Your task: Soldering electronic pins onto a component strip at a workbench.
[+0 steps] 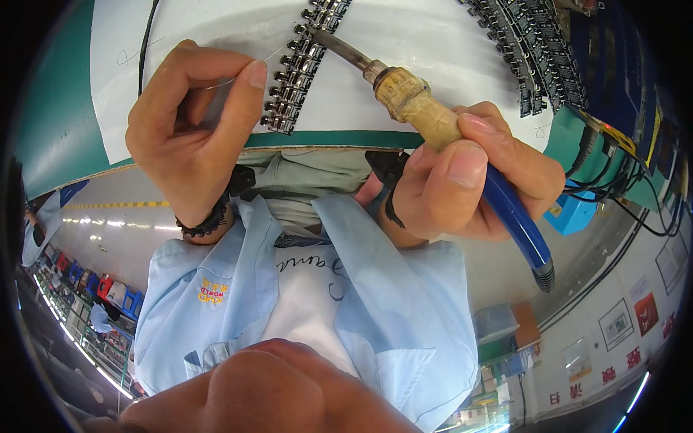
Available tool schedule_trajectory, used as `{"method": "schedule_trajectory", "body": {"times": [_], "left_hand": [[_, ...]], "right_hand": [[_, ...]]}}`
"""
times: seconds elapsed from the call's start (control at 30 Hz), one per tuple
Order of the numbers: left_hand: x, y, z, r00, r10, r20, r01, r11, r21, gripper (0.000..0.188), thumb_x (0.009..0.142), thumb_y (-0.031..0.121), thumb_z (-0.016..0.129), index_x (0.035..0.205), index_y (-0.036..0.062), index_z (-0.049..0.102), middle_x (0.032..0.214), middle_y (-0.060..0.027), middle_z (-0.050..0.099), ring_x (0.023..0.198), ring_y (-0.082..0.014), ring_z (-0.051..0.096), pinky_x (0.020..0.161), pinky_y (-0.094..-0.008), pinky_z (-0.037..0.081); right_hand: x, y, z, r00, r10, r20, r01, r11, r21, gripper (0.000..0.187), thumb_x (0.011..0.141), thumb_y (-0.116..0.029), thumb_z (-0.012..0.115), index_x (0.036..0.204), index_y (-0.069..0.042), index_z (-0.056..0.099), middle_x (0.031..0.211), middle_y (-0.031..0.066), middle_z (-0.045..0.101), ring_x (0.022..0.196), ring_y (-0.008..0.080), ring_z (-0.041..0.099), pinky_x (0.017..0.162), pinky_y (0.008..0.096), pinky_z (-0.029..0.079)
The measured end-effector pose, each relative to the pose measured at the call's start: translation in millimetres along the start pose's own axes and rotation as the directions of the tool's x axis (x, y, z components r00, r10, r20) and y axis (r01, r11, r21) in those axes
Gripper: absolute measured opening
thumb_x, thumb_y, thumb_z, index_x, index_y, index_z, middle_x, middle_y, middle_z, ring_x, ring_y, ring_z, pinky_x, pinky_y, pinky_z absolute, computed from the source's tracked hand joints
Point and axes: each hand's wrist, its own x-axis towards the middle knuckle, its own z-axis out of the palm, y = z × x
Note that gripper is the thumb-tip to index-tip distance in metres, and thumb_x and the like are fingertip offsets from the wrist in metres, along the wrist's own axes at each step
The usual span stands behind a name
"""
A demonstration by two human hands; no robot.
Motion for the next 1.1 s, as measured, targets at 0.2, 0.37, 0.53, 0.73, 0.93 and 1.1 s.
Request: {"method": "schedule_trajectory", "body": {"times": [0.2,0.37,0.53,0.73,0.93,1.1], "left_hand": [[-1.8,-14.9,3.5,0.997,0.034,-0.073,-0.045,0.986,-0.162,0.012,0.078,-0.005,0.076,0.082,-0.0003,0.065,0.066,0.0043,0.046,0.057,-0.0027,0.028,0.053,-0.0222,0.017],[-1.2,-20.4,3.7,0.994,0.082,-0.076,-0.097,0.974,-0.206,0.013,0.078,-0.005,0.076,0.082,0.0002,0.065,0.067,0.0041,0.047,0.057,-0.0025,0.029,0.053,-0.0220,0.017],[-0.7,-16.6,3.8,0.994,0.084,-0.071,-0.097,0.976,-0.197,0.013,0.078,-0.005,0.076,0.081,0.0006,0.065,0.067,0.0040,0.047,0.057,-0.0023,0.029,0.052,-0.0218,0.017],[2.5,6.2,0.1,0.998,-0.066,-0.013,0.065,0.997,-0.042,0.013,0.078,-0.005,0.076,0.081,0.0012,0.065,0.067,0.0040,0.048,0.057,-0.0023,0.029,0.052,-0.0217,0.017],[1.8,7.2,-1.5,0.998,-0.050,0.026,0.049,0.997,0.063,0.013,0.078,-0.005,0.076,0.081,0.0014,0.066,0.066,0.0041,0.047,0.057,-0.0025,0.030,0.052,-0.0219,0.017],[2.4,7.3,0.2,0.999,-0.039,0.017,0.038,0.998,0.045,0.013,0.079,-0.004,0.077,0.081,0.0011,0.065,0.067,0.0042,0.046,0.057,-0.0028,0.029,0.052,-0.0223,0.017]], "right_hand": [[0.4,6.3,-5.2,0.997,-0.080,-0.019,0.079,0.995,-0.063,0.030,0.091,-0.019,0.065,0.094,0.009,0.054,0.075,0.0135,0.056,0.044,0.0126,0.049,0.051,0.0262,0.046],[-1.2,7.0,-7.4,0.994,-0.103,-0.044,0.100,0.993,-0.062,0.028,0.091,-0.017,0.062,0.093,0.010,0.053,0.079,0.0138,0.057,0.047,0.0144,0.050,0.053,0.0274,0.047],[4.2,0.2,-9.1,0.999,0.041,-0.009,-0.041,0.999,0.000,0.027,0.090,-0.016,0.060,0.092,0.010,0.053,0.081,0.0143,0.057,0.049,0.0154,0.051,0.055,0.0284,0.048],[4.2,6.4,-6.1,0.997,0.013,-0.079,-0.016,0.999,-0.034,0.028,0.087,-0.017,0.060,0.090,0.010,0.053,0.081,0.0149,0.057,0.050,0.0153,0.051,0.058,0.0299,0.048],[0.5,1.0,-3.9,0.993,0.052,-0.106,-0.060,0.995,-0.074,0.029,0.086,-0.018,0.061,0.089,0.010,0.054,0.081,0.0152,0.058,0.051,0.0151,0.051,0.059,0.0296,0.049],[1.5,3.7,-6.1,0.996,0.064,-0.055,-0.066,0.998,-0.020,0.030,0.087,-0.019,0.061,0.089,0.010,0.054,0.080,0.0158,0.058,0.051,0.0143,0.051,0.058,0.0287,0.048]]}}
